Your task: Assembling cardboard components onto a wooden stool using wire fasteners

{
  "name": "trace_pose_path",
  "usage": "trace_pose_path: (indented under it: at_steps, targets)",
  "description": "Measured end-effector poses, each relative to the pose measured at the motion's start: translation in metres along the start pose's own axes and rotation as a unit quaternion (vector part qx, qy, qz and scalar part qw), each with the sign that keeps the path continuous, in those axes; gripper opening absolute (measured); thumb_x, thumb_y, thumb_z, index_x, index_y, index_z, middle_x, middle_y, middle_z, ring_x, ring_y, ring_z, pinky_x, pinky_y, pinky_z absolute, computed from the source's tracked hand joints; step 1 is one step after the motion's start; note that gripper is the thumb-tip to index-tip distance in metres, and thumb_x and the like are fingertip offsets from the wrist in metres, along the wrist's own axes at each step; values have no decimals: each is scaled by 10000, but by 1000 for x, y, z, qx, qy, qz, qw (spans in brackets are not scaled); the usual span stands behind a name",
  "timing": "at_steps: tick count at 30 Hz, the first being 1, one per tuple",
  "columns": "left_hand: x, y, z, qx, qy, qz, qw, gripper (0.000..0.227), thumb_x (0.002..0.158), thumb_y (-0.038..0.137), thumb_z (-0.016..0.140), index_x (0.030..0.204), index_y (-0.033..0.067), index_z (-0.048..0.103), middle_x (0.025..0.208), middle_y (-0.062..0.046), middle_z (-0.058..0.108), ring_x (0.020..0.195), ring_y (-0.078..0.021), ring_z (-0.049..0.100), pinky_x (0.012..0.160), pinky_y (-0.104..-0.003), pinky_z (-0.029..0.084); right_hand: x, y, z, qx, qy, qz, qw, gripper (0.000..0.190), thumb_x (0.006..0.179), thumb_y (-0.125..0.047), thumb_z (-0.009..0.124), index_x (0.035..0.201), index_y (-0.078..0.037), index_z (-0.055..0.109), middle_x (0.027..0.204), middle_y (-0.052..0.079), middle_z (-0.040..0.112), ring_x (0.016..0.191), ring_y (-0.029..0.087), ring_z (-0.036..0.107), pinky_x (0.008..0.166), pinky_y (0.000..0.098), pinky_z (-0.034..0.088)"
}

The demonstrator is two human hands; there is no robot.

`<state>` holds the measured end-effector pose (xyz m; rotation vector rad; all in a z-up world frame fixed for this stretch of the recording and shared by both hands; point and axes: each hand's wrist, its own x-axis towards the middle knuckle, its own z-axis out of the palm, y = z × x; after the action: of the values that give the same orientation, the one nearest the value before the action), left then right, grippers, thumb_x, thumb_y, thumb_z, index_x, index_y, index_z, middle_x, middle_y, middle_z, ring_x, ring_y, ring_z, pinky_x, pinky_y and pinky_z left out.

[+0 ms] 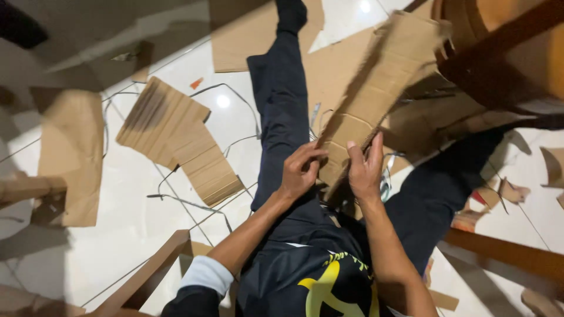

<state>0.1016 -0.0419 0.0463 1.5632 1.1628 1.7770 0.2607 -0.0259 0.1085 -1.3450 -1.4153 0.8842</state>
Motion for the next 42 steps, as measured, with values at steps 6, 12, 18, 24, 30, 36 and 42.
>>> trace_pose_path:
  at_steps: [6, 12, 18, 24, 30, 36, 42]
  targets:
    - [9, 29, 0, -75, -1, -50, 996, 117, 818, 30, 675, 846, 114, 753, 1177, -134, 657, 1006, -301, 686, 923, -402, 584, -33, 27, -24, -120, 86, 63, 987, 331, 910, -126, 657, 1236, -70, 670, 1102, 158, 707, 1072, 276, 690, 954, 457, 521]
    - [38, 64, 1, -156, 8, -89, 984, 236, 923, 215, 740, 1078, 87, 615, 1170, -96, 591, 1083, -275, 707, 931, -381, 589, -56, 11, -15, -169, 71, 51, 982, 152, 934, -127, 648, 979, 15, 681, 870, 276, 686, 933, 435, 698, 791, 541, 504]
    - [50, 85, -1, -127, -4, -117, 985, 505, 941, 271, 789, 1374, 57, 641, 1206, -143, 701, 1090, -289, 711, 887, -402, 596, -55, -19, -8, -199, 42, -10, 979, 163, 970, -97, 637, 883, 39, 615, 785, 319, 653, 798, 518, 662, 672, 566, 470]
    - [60, 98, -9, -88, 38, -80, 992, 436, 903, 185, 829, 1307, 90, 693, 1189, -112, 734, 1048, -254, 730, 836, -345, 613, -60, -24, -5, -209, 28, -20, 977, 123, 965, -65, 617, 902, 38, 596, 772, 309, 639, 785, 541, 645, 681, 587, 463]
    - [68, 102, -13, -64, 87, -86, 990, 360, 854, 214, 873, 1182, 117, 760, 1053, -53, 756, 910, -186, 740, 750, -281, 606, -60, -27, 0, -234, 32, -64, 970, 105, 993, -49, 621, 920, 25, 605, 780, 279, 663, 802, 500, 676, 688, 526, 520]
    - [73, 110, -16, -49, 125, -84, 987, 219, 846, 162, 874, 1040, 108, 787, 951, -37, 765, 837, -170, 737, 682, -257, 595, -60, -41, 2, -221, 26, -59, 973, 136, 1005, -62, 607, 925, 47, 599, 774, 304, 646, 796, 536, 654, 680, 557, 505]
    - [78, 117, -19, -63, 138, -67, 986, 100, 870, 115, 842, 947, 97, 782, 856, -17, 741, 827, -169, 716, 686, -267, 573, -58, -52, 4, -209, 22, -50, 976, 147, 1016, -81, 585, 931, 39, 588, 781, 282, 651, 797, 511, 664, 698, 540, 505]
